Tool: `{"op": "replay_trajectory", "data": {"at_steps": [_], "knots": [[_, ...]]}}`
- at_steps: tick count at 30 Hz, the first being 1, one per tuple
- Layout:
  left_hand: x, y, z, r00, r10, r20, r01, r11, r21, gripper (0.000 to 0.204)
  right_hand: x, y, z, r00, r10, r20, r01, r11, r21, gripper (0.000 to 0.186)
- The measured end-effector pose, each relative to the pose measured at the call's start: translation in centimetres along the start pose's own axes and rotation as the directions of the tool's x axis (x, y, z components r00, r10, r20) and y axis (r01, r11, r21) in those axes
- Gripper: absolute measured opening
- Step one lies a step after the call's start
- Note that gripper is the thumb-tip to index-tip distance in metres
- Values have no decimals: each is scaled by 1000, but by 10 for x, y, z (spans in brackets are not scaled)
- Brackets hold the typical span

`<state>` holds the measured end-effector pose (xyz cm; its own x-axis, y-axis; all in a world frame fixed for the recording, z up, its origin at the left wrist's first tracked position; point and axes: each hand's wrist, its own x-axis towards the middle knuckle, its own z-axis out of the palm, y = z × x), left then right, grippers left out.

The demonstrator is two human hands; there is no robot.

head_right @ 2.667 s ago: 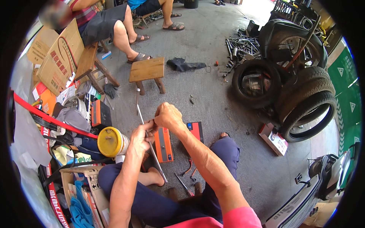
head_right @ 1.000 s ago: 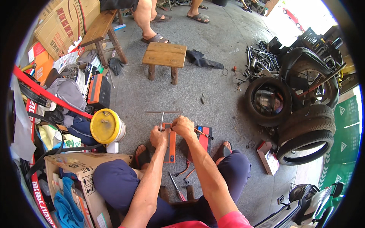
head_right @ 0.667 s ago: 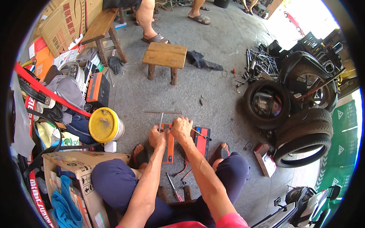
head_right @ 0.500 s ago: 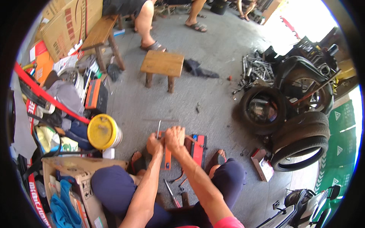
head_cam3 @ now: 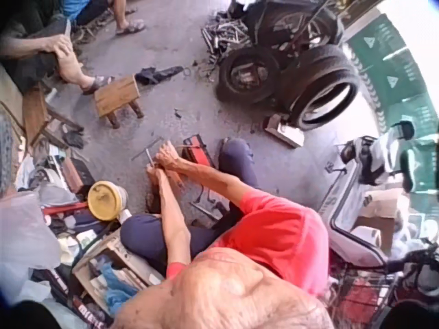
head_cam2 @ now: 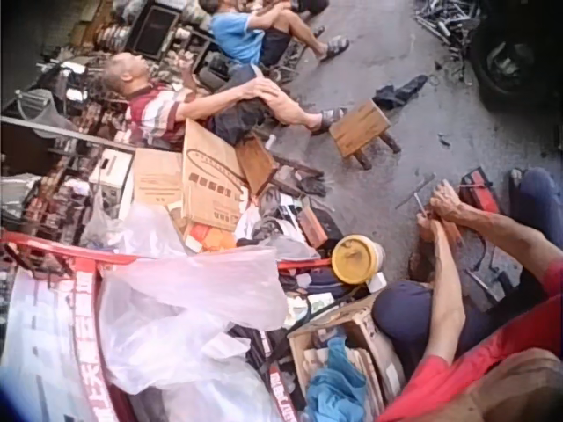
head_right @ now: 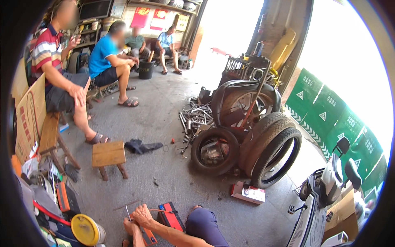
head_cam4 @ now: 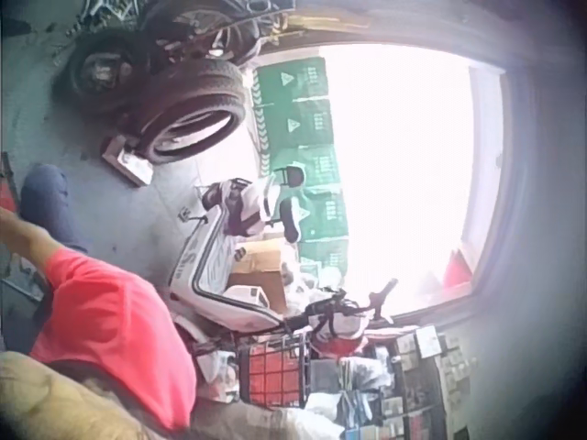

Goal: The person sits on the floor of a workshop and uses a metal tool to scrape or adjust components on two small red and black electronic devices. The person repeatedly manipulates the tool against the devices while seated.

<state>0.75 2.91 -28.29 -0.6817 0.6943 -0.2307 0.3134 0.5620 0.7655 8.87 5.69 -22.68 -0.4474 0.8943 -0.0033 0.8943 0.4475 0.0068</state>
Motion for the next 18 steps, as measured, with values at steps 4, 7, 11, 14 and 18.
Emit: {"op": "replay_trajectory", "data": {"at_steps": [4, 7, 11, 14, 18], "knots": [[4, -7, 0, 999, -29, 44, 34, 994, -104, 22, 2, -5, -6, 998, 9, 61, -6, 999, -40, 12], [6, -4, 1, 997, -42, 67, 52, 989, -141, 20, 3, -4, -3, 998, 10, 59, -9, 1000, -22, 12], [16, -11, 2, 966, -229, 119, 258, 877, -405, 17, 5, -5, 1, 999, -51, -7, 51, 999, -5, 13], [3, 2, -7, 987, -143, 71, 156, 958, -241, 16, 10, -7, 7, 994, -63, 90, 66, 998, -23, 17], [-3, 3, -5, 998, -37, 45, 44, 985, -168, 16, 11, -13, 6, 992, -9, 130, 33, 982, -188, 13]]}}
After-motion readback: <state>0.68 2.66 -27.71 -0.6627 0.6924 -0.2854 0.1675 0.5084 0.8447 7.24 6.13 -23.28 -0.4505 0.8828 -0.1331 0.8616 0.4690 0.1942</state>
